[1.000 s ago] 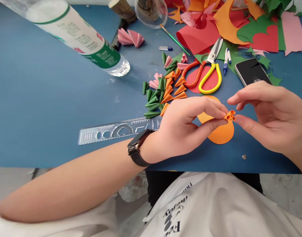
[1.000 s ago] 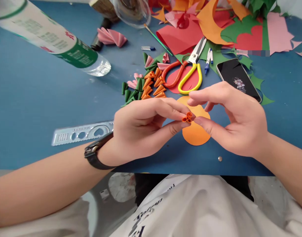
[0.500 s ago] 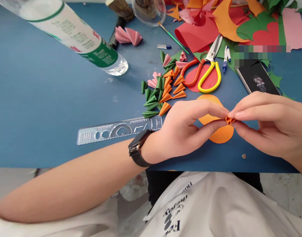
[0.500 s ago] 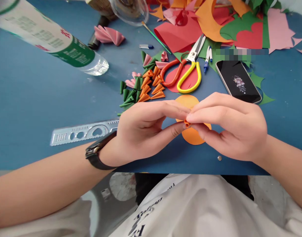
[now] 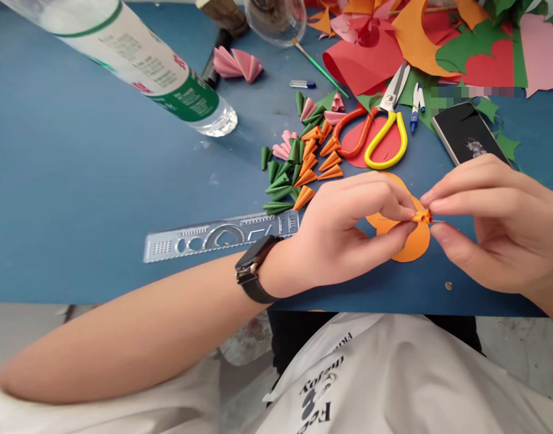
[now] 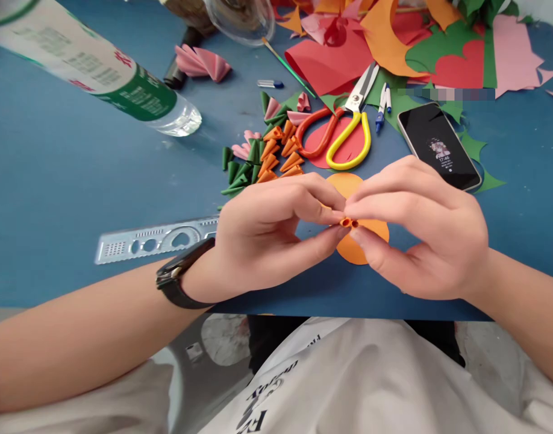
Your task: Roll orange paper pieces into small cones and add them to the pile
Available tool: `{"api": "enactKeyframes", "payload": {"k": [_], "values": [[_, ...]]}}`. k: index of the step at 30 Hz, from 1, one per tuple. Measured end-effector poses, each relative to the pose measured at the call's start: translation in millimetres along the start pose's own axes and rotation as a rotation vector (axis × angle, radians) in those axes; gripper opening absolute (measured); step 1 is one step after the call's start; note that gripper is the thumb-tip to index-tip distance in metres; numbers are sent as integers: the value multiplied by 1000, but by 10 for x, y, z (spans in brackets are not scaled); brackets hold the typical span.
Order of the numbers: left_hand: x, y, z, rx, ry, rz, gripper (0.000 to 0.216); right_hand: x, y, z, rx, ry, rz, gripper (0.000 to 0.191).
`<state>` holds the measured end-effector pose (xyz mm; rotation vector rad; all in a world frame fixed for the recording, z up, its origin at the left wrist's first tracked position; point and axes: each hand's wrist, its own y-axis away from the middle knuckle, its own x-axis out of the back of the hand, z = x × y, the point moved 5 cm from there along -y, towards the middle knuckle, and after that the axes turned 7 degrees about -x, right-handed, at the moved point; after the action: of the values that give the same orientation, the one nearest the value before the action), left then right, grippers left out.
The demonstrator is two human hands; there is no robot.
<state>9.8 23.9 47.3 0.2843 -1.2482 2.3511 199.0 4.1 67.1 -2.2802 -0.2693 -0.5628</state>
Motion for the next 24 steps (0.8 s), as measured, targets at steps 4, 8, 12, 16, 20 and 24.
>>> {"api": "enactKeyframes", "payload": {"k": [4, 8, 12, 16, 20, 24], "values": [[22, 10, -19, 17, 94, 25, 23, -52, 98, 155, -300, -206, -93, 49], [27, 38, -53, 92, 198, 82, 15, -195, 182, 214, -391, -224, -232, 50], [-7, 53, -83, 124, 291, 125, 13, -198, 153, 216, -373, -204, -170, 38], [8, 22, -76, 97, 272, 100, 15, -176, 78, 192, -209, -19, -219, 28], [130, -45, 32, -52, 177, 123, 17, -123, 48, 242, -63, 328, -211, 18], [163, -72, 72, -150, 106, 129, 24, -38, 51, 357, -136, 515, -132, 18]]}}
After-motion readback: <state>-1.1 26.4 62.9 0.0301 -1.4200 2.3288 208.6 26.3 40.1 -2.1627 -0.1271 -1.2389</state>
